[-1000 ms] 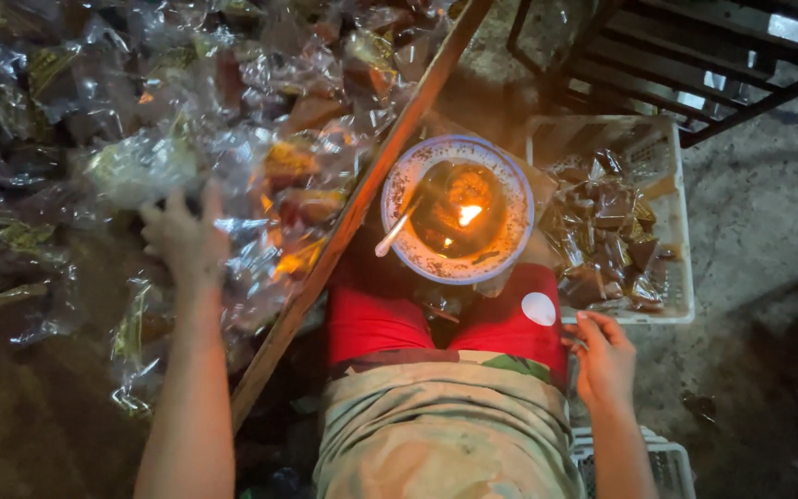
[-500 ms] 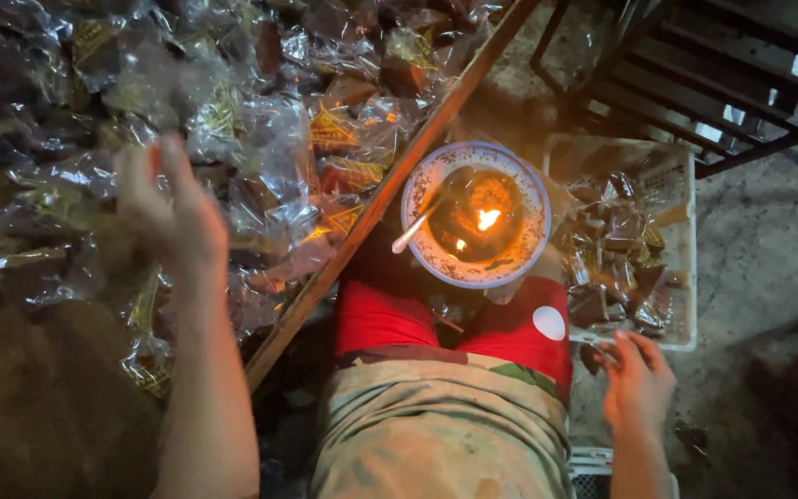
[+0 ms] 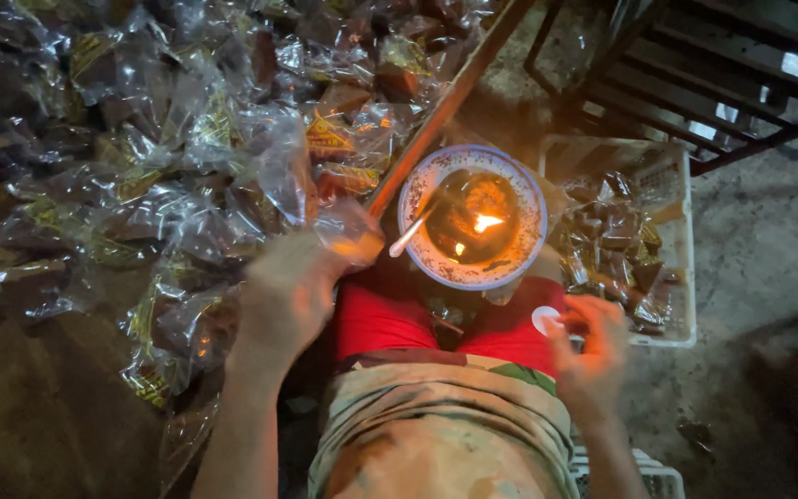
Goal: Sealing plastic bags containing food items by folding the top and passing the edge through a candle flame to heat-seal the plastic.
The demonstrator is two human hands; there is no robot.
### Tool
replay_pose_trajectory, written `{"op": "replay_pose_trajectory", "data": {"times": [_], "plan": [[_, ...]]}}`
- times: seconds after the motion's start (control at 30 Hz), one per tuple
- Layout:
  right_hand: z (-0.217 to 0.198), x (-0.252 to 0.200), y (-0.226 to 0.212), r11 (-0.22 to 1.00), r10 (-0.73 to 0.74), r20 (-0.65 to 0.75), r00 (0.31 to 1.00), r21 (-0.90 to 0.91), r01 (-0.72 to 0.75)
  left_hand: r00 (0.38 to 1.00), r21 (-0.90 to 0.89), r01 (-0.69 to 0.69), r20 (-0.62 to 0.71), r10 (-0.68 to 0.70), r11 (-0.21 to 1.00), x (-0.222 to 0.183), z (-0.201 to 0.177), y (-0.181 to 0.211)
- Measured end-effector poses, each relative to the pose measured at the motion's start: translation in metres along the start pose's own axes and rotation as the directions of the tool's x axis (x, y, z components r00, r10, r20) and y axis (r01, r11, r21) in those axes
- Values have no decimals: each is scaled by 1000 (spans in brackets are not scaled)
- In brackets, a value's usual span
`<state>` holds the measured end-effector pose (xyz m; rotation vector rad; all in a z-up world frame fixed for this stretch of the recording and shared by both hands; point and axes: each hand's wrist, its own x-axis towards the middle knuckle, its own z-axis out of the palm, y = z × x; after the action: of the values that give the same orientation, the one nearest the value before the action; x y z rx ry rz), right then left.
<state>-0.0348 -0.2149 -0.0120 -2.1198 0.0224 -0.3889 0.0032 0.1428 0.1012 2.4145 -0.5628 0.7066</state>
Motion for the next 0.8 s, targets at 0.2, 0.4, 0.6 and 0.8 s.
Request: {"op": "replay_pose_trajectory", "data": {"times": [0.2,0.4,0.6,0.8], "plan": [[9,35,-122,985,-95,587,804,174,-10,980,-539,103,200,8,836,-3,65,64],[23,45,-95,878,-170,214,962,476,49,704,-681,693,568,-426,238,-44,117,87],[-11,64,-50,850,75,419,905,447,-278,814,-669,569,374,-444,479,-18,89,67],[-11,60,-56,988,-49,209,977,154,16,921,-437,389,186,-341,811,-20,99,50]]}}
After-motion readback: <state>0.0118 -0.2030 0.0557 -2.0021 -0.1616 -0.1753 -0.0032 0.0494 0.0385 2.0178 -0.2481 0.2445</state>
